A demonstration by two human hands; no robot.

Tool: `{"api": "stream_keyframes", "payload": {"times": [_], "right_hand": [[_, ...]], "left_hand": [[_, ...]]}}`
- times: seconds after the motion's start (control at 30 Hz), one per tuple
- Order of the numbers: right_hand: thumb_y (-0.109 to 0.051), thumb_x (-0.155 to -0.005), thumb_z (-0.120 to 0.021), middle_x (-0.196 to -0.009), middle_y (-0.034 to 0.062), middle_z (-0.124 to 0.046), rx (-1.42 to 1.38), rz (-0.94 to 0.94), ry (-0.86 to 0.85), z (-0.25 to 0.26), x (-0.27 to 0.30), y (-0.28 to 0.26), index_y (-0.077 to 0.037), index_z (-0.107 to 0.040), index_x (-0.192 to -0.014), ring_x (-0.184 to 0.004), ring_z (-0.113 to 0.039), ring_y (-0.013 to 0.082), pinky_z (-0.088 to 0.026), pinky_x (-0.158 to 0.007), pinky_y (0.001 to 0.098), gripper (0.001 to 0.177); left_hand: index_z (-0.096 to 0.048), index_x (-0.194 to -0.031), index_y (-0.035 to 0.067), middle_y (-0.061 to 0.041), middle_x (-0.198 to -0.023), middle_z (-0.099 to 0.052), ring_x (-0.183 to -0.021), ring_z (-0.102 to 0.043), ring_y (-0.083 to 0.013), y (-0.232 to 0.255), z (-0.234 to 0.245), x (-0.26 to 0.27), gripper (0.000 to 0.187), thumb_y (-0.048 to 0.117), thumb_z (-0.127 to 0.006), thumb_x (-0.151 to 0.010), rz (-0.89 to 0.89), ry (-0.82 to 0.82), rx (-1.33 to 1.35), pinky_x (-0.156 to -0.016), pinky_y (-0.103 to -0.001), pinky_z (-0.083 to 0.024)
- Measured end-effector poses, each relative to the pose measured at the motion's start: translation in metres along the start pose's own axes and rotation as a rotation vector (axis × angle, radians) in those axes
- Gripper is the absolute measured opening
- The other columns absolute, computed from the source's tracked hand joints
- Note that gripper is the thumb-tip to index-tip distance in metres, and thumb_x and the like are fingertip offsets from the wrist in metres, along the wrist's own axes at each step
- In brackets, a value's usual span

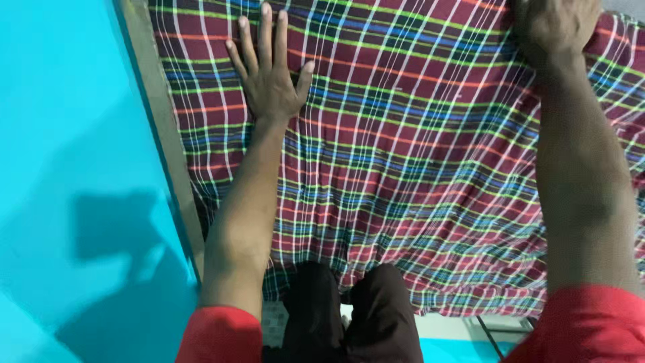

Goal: The person smoothes a plaid bedsheet on a mattress by hand, pressing the surface flat and moving along the edge of the bed.

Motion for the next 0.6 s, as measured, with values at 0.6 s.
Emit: {"api": "stream_keyframes", "payload": {"times": [0.6], "right_hand": [[-0.054, -0.098, -0.077, -0.153, 0.0198, -0.044, -0.513, -0.043, 0.117, 0.096, -0.067, -0.159, -0.011, -0.049, -0.143, -0.14, -0.044, 0.0354, -0.037, -0.113, 0.0635, 0.069]], "left_hand": [[-0.016, -0.17, 0.032, 0.004, -0.176, -0.011, -0.163, -0.008, -0.0311, -0.004, 0.026, -0.005, 0.081, 0.078, -0.018, -0.103, -0.015, -0.243, 0.136, -0.13, -0.064, -0.002]]}}
Point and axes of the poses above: each hand's wrist, its own x-axis away from the middle knuckle, its own z-axis out of the back of the hand, y = z × x, the point moved 4 cm from there along -x, towards the middle knuckle
